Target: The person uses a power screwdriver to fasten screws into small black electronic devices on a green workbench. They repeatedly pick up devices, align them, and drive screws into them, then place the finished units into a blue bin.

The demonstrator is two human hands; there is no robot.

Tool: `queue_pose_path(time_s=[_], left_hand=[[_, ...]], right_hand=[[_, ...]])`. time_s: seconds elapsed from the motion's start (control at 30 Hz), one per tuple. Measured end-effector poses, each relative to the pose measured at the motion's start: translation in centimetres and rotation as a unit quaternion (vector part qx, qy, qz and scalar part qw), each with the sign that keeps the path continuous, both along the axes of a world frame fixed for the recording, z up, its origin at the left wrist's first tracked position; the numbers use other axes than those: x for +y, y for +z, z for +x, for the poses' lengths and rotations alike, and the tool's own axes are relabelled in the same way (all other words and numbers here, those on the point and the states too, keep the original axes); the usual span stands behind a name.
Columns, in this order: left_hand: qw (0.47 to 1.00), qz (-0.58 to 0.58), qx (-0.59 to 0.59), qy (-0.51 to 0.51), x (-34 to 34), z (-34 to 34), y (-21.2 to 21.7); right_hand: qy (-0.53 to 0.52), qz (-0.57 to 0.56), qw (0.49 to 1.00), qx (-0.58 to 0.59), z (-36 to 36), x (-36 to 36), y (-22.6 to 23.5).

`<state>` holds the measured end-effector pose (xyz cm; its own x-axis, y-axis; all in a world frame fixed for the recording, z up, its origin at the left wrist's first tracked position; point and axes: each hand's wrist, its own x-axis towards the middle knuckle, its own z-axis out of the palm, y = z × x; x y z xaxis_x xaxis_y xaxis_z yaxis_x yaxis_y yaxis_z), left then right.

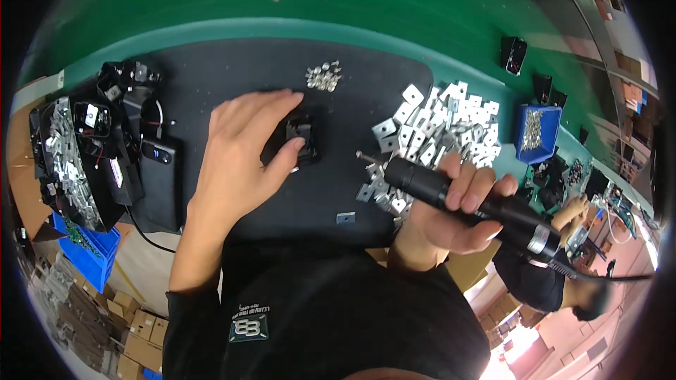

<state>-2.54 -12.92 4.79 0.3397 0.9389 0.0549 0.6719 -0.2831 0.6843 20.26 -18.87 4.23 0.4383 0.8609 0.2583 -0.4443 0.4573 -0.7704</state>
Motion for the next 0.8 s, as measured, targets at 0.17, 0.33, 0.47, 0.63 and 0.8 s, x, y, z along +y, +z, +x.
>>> queue_pose_path(time_s=[0.17, 0.33, 0.47, 0.63, 0.8], left_hand=[[0.991, 0.072, -0.013, -0.113, -0.4, -0.7, 1.4], [0.990, 0.106, -0.024, -0.085, -2.6, -0.7, 0.5], [0.986, 0.136, -0.066, -0.075, -3.3, -0.9, -0.5], [0.985, 0.136, -0.092, -0.060, -3.9, -1.5, -0.9], [0.984, 0.131, -0.109, -0.048, -3.8, -2.3, -0.9]], right_hand=[[0.086, 0.080, 0.992, 0.037, -1.2, 0.7, 1.3], [0.111, 0.117, 0.985, 0.063, -3.2, 0.6, 3.3], [0.126, 0.114, 0.982, 0.085, -4.7, 0.8, 4.0], [0.153, 0.104, 0.979, 0.082, -5.3, 0.6, 4.3], [0.188, 0.112, 0.972, 0.086, -5.4, 1.0, 4.2]])
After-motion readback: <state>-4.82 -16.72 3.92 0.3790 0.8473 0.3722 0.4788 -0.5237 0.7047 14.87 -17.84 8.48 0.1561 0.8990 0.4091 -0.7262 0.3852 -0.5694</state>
